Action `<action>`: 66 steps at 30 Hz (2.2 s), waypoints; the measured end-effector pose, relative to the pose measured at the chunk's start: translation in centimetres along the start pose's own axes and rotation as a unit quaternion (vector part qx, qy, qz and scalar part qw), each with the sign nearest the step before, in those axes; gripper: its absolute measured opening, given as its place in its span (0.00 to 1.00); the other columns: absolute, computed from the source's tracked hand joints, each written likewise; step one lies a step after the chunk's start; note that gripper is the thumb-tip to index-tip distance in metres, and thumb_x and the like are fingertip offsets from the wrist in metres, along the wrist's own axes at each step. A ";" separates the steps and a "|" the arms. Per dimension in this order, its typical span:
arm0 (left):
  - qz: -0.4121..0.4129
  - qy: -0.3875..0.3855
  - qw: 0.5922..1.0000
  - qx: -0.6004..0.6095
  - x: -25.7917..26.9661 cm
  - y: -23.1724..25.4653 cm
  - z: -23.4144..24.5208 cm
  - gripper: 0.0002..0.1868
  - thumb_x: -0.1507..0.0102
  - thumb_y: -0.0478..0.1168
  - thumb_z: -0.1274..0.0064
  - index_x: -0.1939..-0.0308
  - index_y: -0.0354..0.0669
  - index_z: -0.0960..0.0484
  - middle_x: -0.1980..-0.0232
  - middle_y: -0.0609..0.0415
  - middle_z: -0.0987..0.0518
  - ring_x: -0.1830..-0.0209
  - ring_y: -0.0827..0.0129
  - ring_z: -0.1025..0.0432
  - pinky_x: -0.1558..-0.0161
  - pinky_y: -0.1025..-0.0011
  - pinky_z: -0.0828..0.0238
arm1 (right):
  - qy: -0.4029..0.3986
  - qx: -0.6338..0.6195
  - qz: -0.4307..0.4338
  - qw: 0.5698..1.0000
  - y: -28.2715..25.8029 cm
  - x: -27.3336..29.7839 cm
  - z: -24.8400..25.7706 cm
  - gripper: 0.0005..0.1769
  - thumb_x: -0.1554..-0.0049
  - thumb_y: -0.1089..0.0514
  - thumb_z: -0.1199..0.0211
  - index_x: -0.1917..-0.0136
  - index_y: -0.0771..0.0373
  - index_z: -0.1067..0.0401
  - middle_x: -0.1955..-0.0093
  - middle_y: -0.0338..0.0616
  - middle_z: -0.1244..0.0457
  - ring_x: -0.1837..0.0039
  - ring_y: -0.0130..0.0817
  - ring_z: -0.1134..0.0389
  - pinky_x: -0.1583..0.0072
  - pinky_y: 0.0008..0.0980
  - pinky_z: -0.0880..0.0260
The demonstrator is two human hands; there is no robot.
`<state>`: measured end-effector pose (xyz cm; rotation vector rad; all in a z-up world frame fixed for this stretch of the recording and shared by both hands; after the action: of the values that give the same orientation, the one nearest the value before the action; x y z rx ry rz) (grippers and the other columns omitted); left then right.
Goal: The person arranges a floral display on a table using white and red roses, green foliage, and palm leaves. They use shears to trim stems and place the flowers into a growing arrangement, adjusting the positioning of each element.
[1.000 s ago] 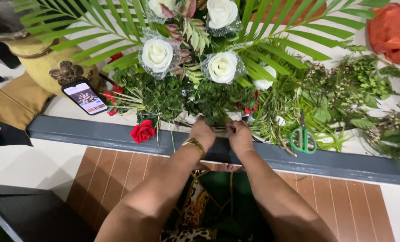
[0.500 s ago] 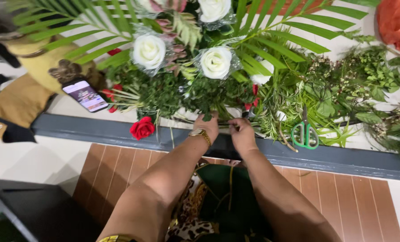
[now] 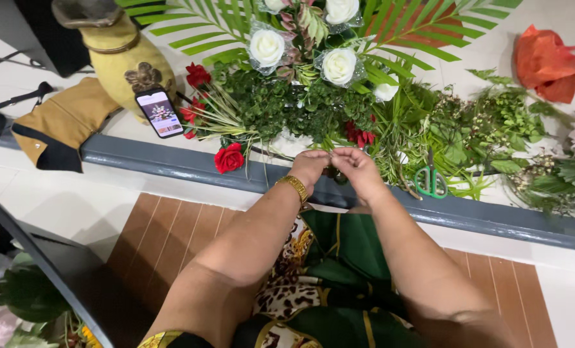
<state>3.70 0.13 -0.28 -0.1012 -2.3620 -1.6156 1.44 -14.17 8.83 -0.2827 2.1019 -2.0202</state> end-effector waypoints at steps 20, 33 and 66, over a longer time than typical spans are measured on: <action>-0.035 0.218 0.971 -0.089 1.9 13.3 23.1 0.14 0.35 0.33 0.56 0.51 0.38 0.15 0.65 0.55 0.18 0.71 0.74 0.28 0.72 0.76 0.33 | 0.195 -0.026 0.041 0.980 -0.9 -4.4 2.4 0.09 0.41 0.67 0.35 0.46 0.66 0.23 0.61 0.32 0.37 0.62 0.18 0.43 0.60 0.21 0.42; -0.093 0.104 0.985 0.103 -10.1 14.5 22.9 0.18 0.31 0.39 0.47 0.36 0.44 0.21 0.60 0.55 0.26 0.68 0.73 0.33 0.70 0.73 0.39 | 0.165 0.165 0.078 0.969 -4.5 -2.5 -0.9 0.05 0.40 0.65 0.36 0.50 0.66 0.24 0.60 0.34 0.34 0.59 0.19 0.38 0.56 0.20 0.37; -0.038 -0.174 0.966 0.186 -20.6 14.2 11.8 0.20 0.32 0.45 0.48 0.40 0.38 0.20 0.48 0.52 0.17 0.55 0.72 0.23 0.55 0.73 0.25 | 0.230 0.439 0.092 0.864 -12.9 -6.4 -11.8 0.09 0.42 0.57 0.34 0.54 0.66 0.21 0.68 0.41 0.34 0.66 0.27 0.36 0.60 0.29 0.35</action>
<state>24.26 18.32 3.13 -0.2365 -2.9303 -1.2342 4.17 -1.58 22.29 0.5760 1.0737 -2.8235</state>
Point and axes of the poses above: each hand's wrist, its own x-axis away from the middle knuckle, its own z-axis out of the back of the hand, y = z × x, the point moved 8 cm from there along -x, towards the middle knuckle
